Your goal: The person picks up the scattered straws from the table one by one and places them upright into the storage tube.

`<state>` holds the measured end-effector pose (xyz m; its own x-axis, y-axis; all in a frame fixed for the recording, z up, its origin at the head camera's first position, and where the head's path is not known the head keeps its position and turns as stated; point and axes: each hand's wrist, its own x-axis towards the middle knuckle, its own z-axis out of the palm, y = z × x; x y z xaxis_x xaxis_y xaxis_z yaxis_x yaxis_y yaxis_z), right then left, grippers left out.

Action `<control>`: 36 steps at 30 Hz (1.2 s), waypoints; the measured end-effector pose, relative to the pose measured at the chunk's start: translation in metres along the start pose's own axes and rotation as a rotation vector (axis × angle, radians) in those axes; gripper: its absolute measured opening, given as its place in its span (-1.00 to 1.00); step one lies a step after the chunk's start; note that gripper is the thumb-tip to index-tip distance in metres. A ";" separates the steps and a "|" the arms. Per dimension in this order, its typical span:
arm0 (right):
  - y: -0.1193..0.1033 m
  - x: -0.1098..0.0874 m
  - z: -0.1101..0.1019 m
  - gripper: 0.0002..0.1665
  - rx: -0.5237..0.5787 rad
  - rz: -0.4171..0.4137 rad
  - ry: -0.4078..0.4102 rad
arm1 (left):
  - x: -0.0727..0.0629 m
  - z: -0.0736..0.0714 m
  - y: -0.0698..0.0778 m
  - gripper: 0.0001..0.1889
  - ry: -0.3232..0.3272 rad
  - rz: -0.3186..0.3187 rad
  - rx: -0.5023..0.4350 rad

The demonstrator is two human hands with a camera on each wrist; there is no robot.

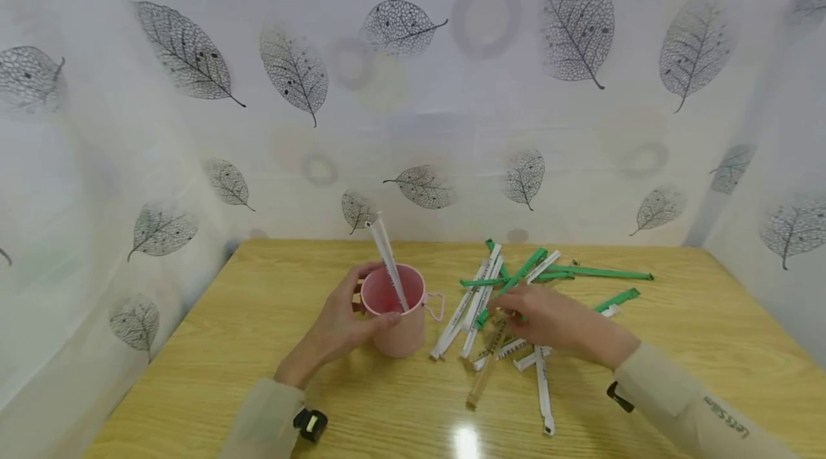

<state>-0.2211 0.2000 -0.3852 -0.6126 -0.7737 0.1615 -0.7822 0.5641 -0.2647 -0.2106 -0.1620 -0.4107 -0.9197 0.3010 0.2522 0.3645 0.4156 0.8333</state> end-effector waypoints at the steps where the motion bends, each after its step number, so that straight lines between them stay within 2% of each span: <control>1: 0.001 0.001 -0.004 -0.61 0.025 -0.008 0.023 | 0.000 0.000 0.000 -0.21 -0.003 0.000 0.002; 4: 0.004 0.006 -0.017 -0.62 0.091 -0.056 0.131 | 0.000 0.000 -0.001 -0.21 -0.013 0.006 -0.002; 7: 0.007 0.012 -0.028 -0.59 0.072 -0.122 0.295 | 0.000 -0.001 -0.002 -0.21 -0.018 0.005 -0.008; 10: 0.008 0.018 -0.039 -0.56 0.059 -0.144 0.444 | 0.000 -0.001 -0.002 -0.21 -0.021 0.000 -0.008; 16: -0.003 0.035 -0.064 -0.60 0.129 -0.094 0.655 | 0.000 -0.002 0.000 -0.21 -0.022 -0.008 -0.007; 19: -0.013 0.046 -0.074 -0.61 0.226 -0.070 0.760 | 0.001 -0.002 0.000 -0.22 -0.020 -0.005 -0.002; 22: -0.025 0.057 -0.083 -0.60 0.335 -0.087 0.859 | 0.001 -0.001 -0.001 -0.22 -0.013 -0.006 0.006; 27: -0.044 0.075 -0.095 -0.62 0.468 -0.165 0.980 | 0.002 -0.002 -0.001 -0.22 -0.004 -0.014 0.005; 32: -0.060 0.093 -0.100 -0.67 0.554 -0.260 1.090 | 0.002 -0.002 -0.002 -0.22 0.000 -0.022 -0.003; 36: -0.070 0.106 -0.099 -0.64 0.577 -0.308 1.118 | 0.002 -0.002 -0.002 -0.21 0.002 -0.023 -0.009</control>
<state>-0.2430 0.1073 -0.2551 -0.3988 -0.0317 0.9165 -0.9166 -0.0150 -0.3994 -0.2132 -0.1640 -0.4107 -0.9280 0.2898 0.2342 0.3423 0.4146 0.8431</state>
